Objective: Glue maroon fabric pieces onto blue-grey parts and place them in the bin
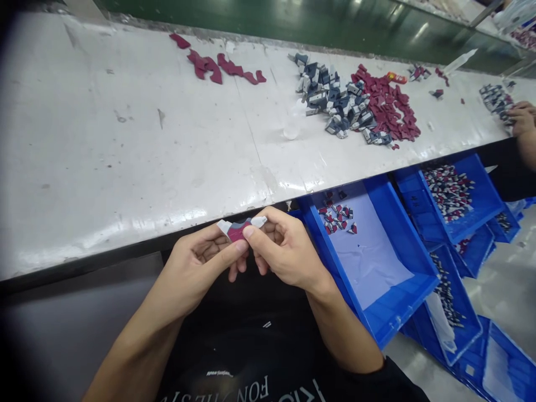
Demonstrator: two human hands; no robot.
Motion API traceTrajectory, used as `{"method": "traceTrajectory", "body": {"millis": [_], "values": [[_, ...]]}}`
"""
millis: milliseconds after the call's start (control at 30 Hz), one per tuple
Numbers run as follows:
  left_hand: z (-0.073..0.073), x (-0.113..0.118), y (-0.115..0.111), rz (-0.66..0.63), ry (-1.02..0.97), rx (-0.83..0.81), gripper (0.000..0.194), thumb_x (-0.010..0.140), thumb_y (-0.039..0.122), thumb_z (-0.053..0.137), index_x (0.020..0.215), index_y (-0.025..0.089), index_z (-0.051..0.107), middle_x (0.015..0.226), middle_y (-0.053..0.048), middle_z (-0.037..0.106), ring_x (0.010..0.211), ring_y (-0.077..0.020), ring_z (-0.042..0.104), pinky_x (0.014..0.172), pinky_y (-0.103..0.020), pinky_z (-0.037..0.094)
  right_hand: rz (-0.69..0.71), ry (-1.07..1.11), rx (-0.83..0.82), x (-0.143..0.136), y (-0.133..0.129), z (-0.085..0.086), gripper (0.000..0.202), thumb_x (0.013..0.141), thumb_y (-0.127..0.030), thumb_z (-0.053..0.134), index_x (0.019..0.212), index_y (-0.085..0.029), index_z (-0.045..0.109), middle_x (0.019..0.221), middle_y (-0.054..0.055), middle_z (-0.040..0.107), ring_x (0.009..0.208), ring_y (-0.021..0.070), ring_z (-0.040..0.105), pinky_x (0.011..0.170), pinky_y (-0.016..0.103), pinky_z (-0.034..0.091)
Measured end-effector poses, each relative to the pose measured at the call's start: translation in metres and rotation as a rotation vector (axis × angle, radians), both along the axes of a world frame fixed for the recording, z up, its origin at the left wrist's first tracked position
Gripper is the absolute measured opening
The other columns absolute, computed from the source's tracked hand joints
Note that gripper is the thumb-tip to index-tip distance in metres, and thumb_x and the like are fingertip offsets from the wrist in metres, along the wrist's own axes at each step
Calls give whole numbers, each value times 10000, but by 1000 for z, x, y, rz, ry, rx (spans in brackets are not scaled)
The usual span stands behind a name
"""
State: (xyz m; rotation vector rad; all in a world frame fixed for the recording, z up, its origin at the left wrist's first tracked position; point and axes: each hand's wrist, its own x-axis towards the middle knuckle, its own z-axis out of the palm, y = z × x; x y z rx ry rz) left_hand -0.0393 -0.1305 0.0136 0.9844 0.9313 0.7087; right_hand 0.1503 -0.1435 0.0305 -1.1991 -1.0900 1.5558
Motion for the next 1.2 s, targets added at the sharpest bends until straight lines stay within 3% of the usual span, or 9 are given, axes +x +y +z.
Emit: {"method": "traceTrajectory", "body": {"millis": [300,533,767,900,967,1067,1133,1200], "values": [[-5,11,-4,78,-125,-138,333,978,481,853,851,197,737,714,-11,725,619,-132,672,535,-238,527,-30,-8,55,2,-2,-5,252,1074,-404,730,923,-204,704,680,-36,695,491,97,621,423,193,477],[-5,10,1,-53,-92,-30,295,1048,465,773,898,212,801,787,-14,754,625,-118,689,575,-226,591,-37,-59,37,3,-1,0,344,1085,-385,740,818,-208,614,676,-40,690,485,63,564,462,179,458],[-5,28,-2,29,-15,47,294,1053,425,762,851,213,793,685,-2,703,543,-115,645,519,-214,585,-124,16,-31,11,-5,-14,383,1020,-490,809,856,-205,614,661,-55,654,469,67,549,425,178,422],[-12,40,-3,-20,-11,33,265,1022,429,789,867,213,796,696,-5,715,544,-118,647,519,-216,591,-198,6,-19,12,-15,-18,382,999,-509,823,868,-201,638,660,-50,658,479,75,562,444,187,439],[-14,44,-1,-71,29,10,245,977,444,823,904,211,805,729,-16,746,554,-129,663,521,-231,604,-293,-42,-42,17,-18,-23,428,973,-573,822,843,-206,645,630,-44,652,458,97,576,426,212,439],[-10,44,3,-85,141,4,276,878,457,884,975,208,818,742,-22,764,562,-157,688,521,-263,623,-580,-160,-94,43,-15,-41,497,961,-691,762,846,-231,615,641,-24,661,521,172,681,433,257,477],[-3,40,7,-12,217,49,276,898,477,853,981,217,817,722,-13,747,566,-160,688,545,-274,633,-770,-233,-129,75,-8,-60,486,981,-688,743,883,-241,581,742,-4,704,634,199,742,499,275,542],[3,32,13,144,324,119,248,952,481,798,983,235,814,770,-14,761,618,-157,701,597,-270,642,-917,-308,-211,114,2,-80,425,1038,-609,727,918,-229,579,793,6,712,629,173,705,533,273,554]]}}
